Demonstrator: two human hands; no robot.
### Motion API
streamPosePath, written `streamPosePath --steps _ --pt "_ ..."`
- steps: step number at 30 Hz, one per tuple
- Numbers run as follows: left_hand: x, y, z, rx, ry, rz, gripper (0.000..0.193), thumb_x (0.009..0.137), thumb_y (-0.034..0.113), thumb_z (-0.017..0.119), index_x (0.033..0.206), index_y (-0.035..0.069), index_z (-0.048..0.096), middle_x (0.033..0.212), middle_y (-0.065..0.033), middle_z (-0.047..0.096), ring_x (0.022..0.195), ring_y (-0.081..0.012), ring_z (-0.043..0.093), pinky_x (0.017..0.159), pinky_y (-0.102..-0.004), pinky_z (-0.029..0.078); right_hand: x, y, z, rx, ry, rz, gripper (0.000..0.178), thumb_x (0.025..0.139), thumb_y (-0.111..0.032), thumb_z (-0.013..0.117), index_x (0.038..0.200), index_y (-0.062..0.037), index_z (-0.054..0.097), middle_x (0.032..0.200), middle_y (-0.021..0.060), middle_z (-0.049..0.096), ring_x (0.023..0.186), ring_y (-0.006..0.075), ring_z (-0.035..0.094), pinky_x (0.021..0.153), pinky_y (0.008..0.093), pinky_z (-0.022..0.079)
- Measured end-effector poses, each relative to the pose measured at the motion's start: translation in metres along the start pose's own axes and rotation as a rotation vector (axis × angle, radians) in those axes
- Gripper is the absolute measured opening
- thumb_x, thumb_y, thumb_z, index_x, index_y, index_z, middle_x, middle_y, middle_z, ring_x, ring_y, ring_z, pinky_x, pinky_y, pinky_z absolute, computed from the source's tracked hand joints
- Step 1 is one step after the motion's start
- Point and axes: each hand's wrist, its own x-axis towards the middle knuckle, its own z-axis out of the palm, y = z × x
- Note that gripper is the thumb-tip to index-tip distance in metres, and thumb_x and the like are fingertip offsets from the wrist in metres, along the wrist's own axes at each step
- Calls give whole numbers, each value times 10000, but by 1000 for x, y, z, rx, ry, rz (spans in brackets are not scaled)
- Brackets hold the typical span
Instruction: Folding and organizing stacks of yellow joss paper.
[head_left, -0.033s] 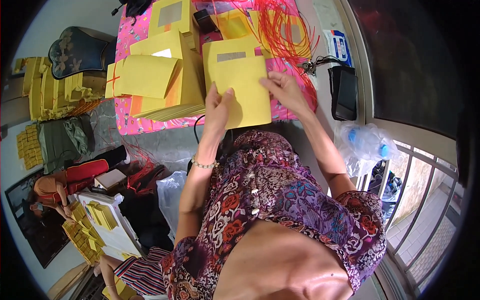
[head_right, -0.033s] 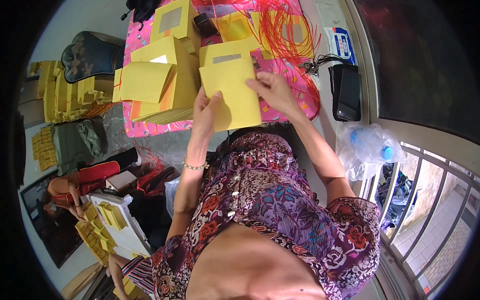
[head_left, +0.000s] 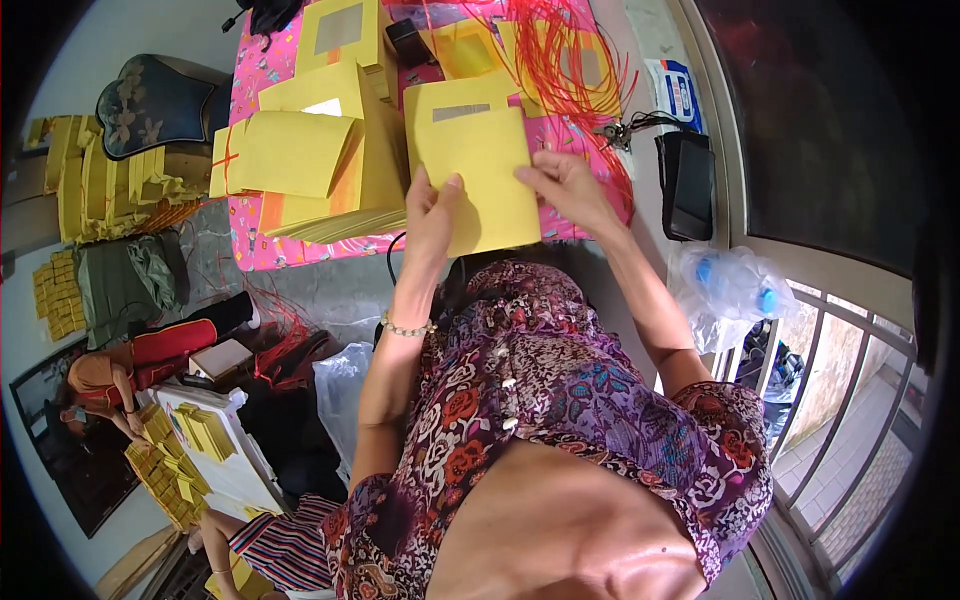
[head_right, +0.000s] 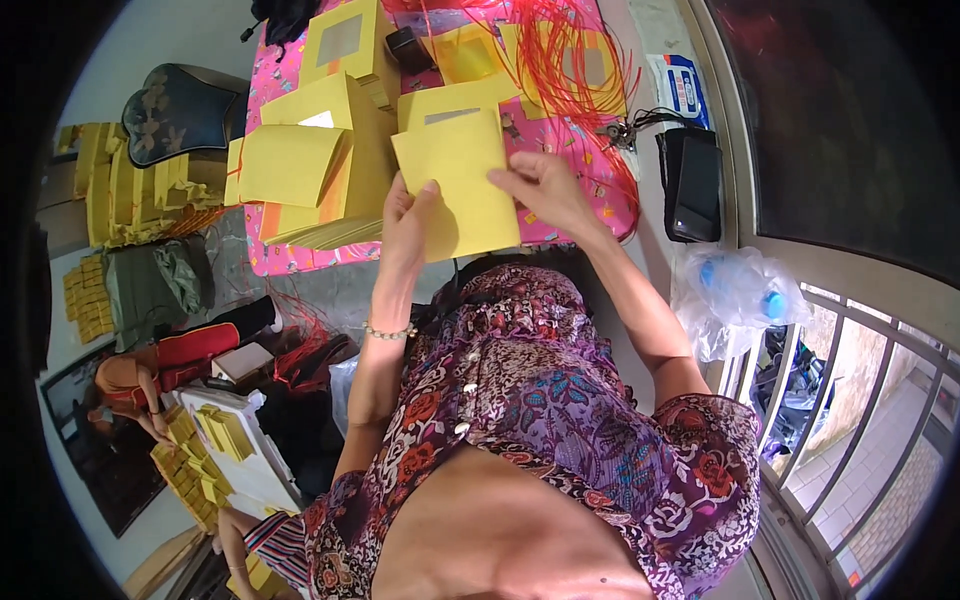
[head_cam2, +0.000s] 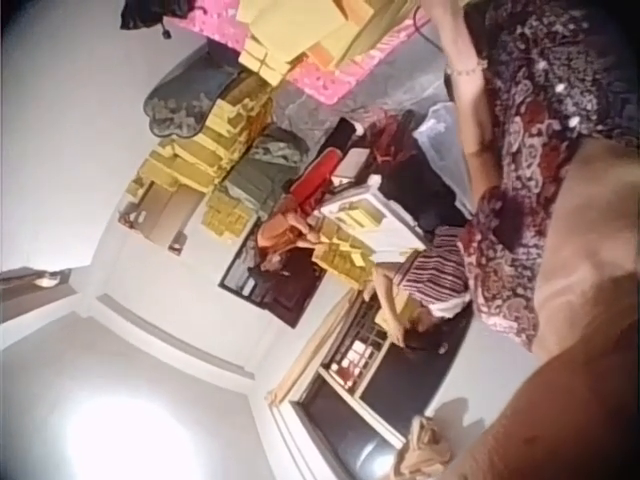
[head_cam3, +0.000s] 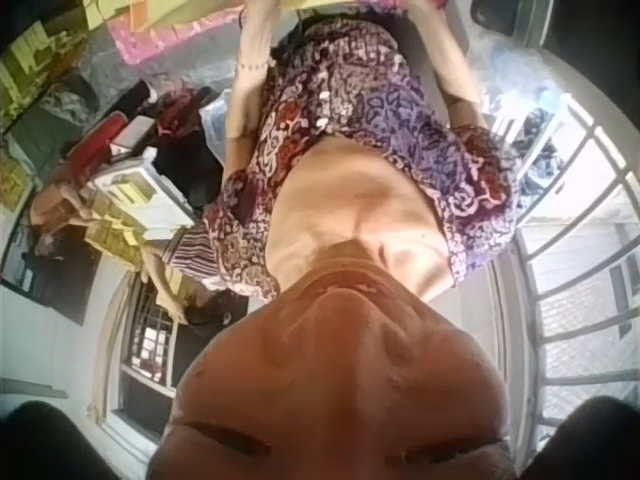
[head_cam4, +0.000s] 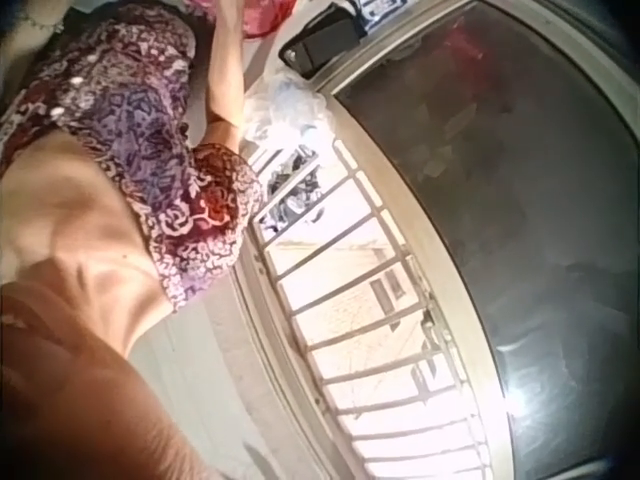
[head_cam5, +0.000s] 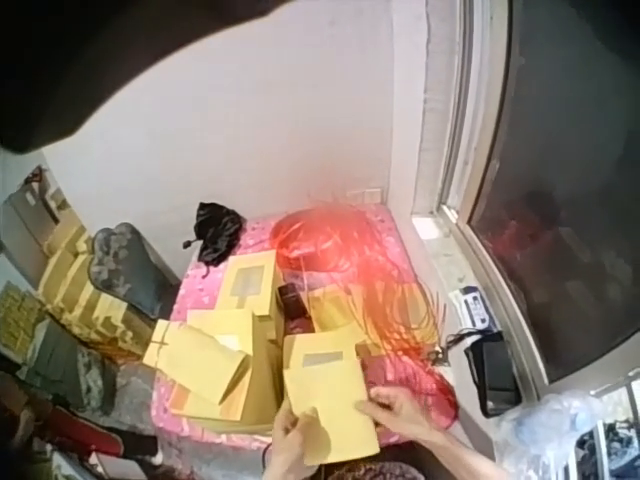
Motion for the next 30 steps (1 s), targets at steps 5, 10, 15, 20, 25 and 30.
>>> streamPosePath --steps 5,10,15,20,25,30 --pt "0 -11 2 -25 -9 11 336 941 67 480 1271 13 450 1127 -69 602 963 -115 591 806 -259 481 -21 19 2 -60 75 82 203 907 -182 603 917 19 635 797 -2 640 738 35 558 638 217 452" --pt "3 -18 5 -35 -30 -13 350 943 89 494 1283 23 444 1139 -65 595 954 -105 579 806 -266 477 -36 34 11 54 94 77 265 919 -186 585 1096 12 598 915 14 649 809 45 571 684 219 468" --pt "8 -25 -14 116 30 5 329 949 128 497 1258 27 452 1077 -69 609 915 -107 584 784 -263 481 -17 64 -27 131 435 -10 239 931 -170 555 1075 17 596 960 41 654 833 71 589 729 227 469" --pt "7 -43 -41 422 118 178 257 918 105 528 1160 20 521 976 -93 632 875 -133 599 745 -270 485 9 164 -93 -7 592 35 238 915 -189 578 1016 23 621 876 40 658 765 79 590 658 242 464" --pt "0 -46 -33 791 89 288 291 818 32 610 1103 21 555 969 -135 635 893 -237 607 767 -339 482 18 232 -114 -295 569 179 299 849 -271 648 935 16 641 734 84 654 679 166 612 630 318 468" --pt "-4 -56 -37 1184 79 438 399 679 -18 678 1061 36 579 979 -148 589 947 -343 519 807 -422 446 19 198 -95 -779 547 307 357 807 -306 672 987 -4 609 798 152 650 707 300 626 663 407 474"
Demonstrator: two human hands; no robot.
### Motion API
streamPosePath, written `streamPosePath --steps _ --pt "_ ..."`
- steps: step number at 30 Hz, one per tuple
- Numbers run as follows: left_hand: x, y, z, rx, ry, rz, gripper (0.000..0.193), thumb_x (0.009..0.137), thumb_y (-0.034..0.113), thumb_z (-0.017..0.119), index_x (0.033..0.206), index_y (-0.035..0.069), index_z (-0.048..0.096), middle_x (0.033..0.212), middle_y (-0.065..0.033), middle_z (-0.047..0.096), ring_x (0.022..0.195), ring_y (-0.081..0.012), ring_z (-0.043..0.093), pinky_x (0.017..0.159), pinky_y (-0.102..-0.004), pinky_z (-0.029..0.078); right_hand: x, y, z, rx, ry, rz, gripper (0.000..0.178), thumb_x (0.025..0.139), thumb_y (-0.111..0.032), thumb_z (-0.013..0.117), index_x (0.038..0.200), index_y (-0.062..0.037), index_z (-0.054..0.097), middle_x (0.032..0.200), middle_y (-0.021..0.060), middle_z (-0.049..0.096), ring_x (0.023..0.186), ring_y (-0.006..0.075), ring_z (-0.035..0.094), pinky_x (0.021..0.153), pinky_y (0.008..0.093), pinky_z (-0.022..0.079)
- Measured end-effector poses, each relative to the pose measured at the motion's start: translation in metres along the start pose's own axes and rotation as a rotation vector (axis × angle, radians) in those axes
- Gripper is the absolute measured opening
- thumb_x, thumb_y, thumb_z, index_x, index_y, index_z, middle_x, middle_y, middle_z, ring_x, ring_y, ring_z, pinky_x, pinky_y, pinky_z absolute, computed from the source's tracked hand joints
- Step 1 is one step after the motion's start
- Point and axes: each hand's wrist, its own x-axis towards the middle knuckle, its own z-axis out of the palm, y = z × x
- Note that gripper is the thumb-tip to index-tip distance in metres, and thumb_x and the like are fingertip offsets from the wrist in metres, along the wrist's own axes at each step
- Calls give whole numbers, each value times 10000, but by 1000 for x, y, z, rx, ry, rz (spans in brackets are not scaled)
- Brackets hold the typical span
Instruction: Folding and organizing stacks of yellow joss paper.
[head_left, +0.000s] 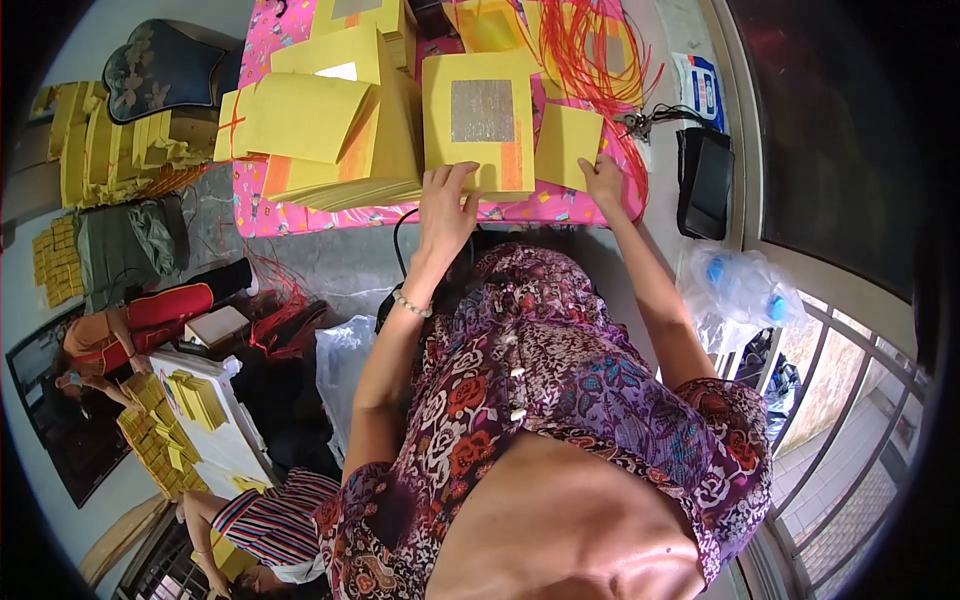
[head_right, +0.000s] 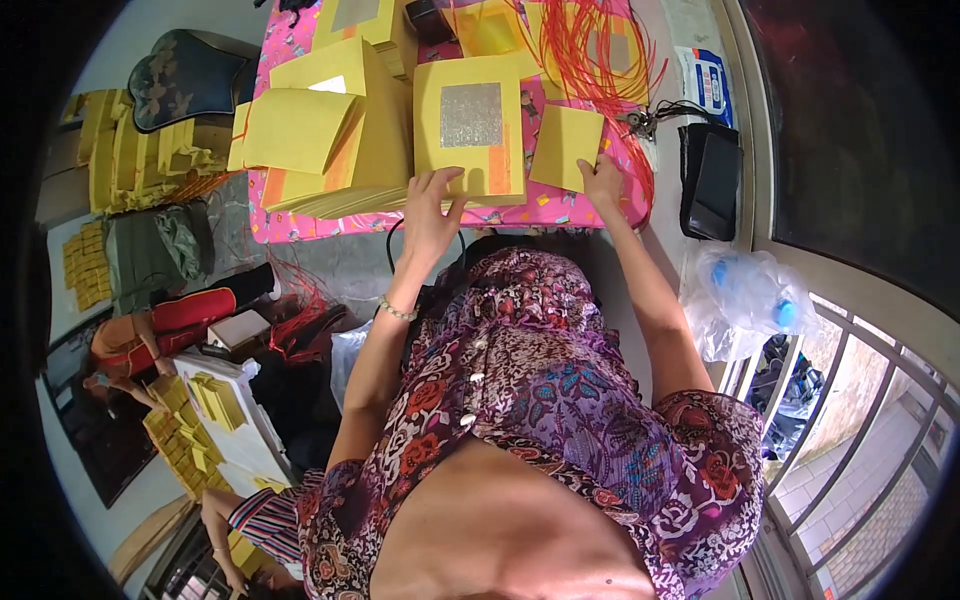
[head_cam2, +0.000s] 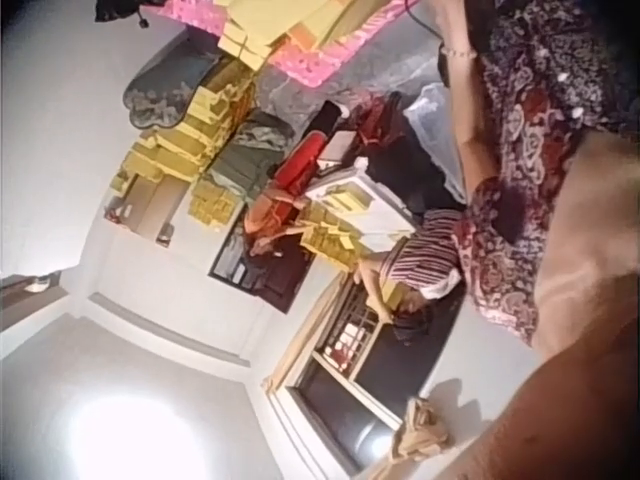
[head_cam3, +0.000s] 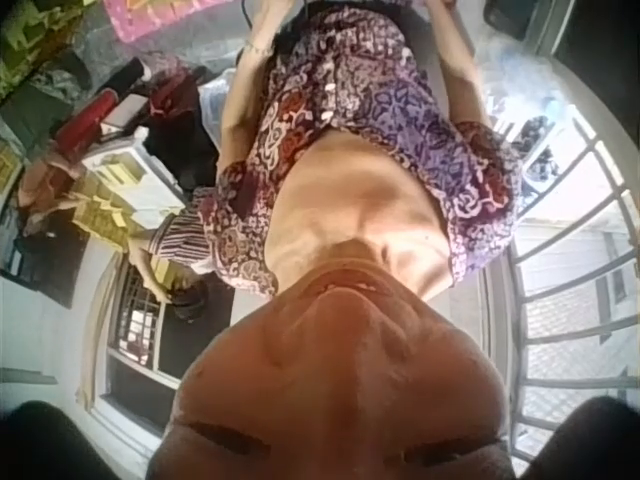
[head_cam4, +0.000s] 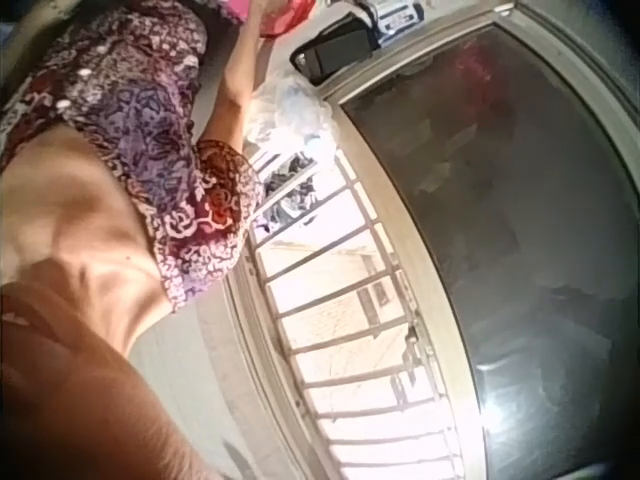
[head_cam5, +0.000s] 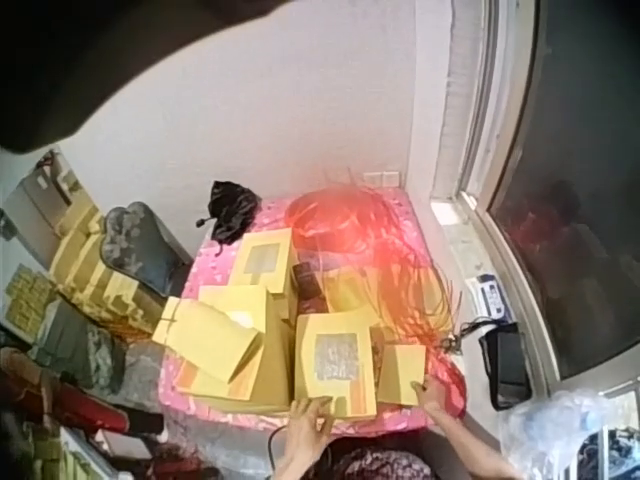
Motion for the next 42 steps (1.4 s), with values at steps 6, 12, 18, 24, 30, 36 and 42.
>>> streamPosePath --steps 6,12,18,24,30,36,42 --pt "-1 -9 7 64 21 75 433 646 -1 708 1058 59 590 1042 -128 563 970 -334 501 830 -415 431 -30 -53 -35 -165 220 -249 354 817 -254 666 1061 -20 562 1014 165 562 895 291 594 730 423 479" --pt "3 -6 5 72 -10 125 421 669 61 731 1066 100 597 1044 -103 556 988 -310 499 834 -404 424 -75 -130 -73 84 -95 -668 414 779 -220 700 1124 -60 537 1045 101 539 991 279 541 805 381 470" --pt "4 -8 11 73 -30 129 353 675 59 722 1013 108 631 1026 -91 555 973 -297 503 823 -393 430 -81 -144 -62 -138 -153 -965 412 718 -226 725 1070 -79 569 1051 77 538 1007 268 520 818 369 464" --pt "6 -13 9 22 -27 143 290 682 58 721 963 94 664 974 -76 583 939 -284 521 803 -377 451 -73 -138 -61 -165 -191 -990 325 737 -215 706 1012 -78 601 1035 61 557 974 253 537 794 367 472" --pt "9 -15 4 -28 -52 122 245 702 69 722 945 82 690 964 -85 601 931 -273 535 807 -367 459 -69 -139 -63 -71 -231 -933 155 772 -192 675 883 -85 686 977 51 611 924 237 580 774 352 486" --pt "10 -14 3 -57 -62 108 239 707 81 726 944 84 696 969 -83 600 937 -271 534 814 -366 460 -69 -144 -64 -57 -241 -876 126 802 -186 652 858 -83 700 945 52 620 901 240 586 761 352 484" --pt "11 -14 3 -53 -64 112 242 705 83 730 945 84 696 971 -83 600 938 -270 532 812 -362 463 -68 -145 -62 -40 -252 -834 146 817 -202 643 861 -74 697 927 59 617 880 253 586 753 358 478"
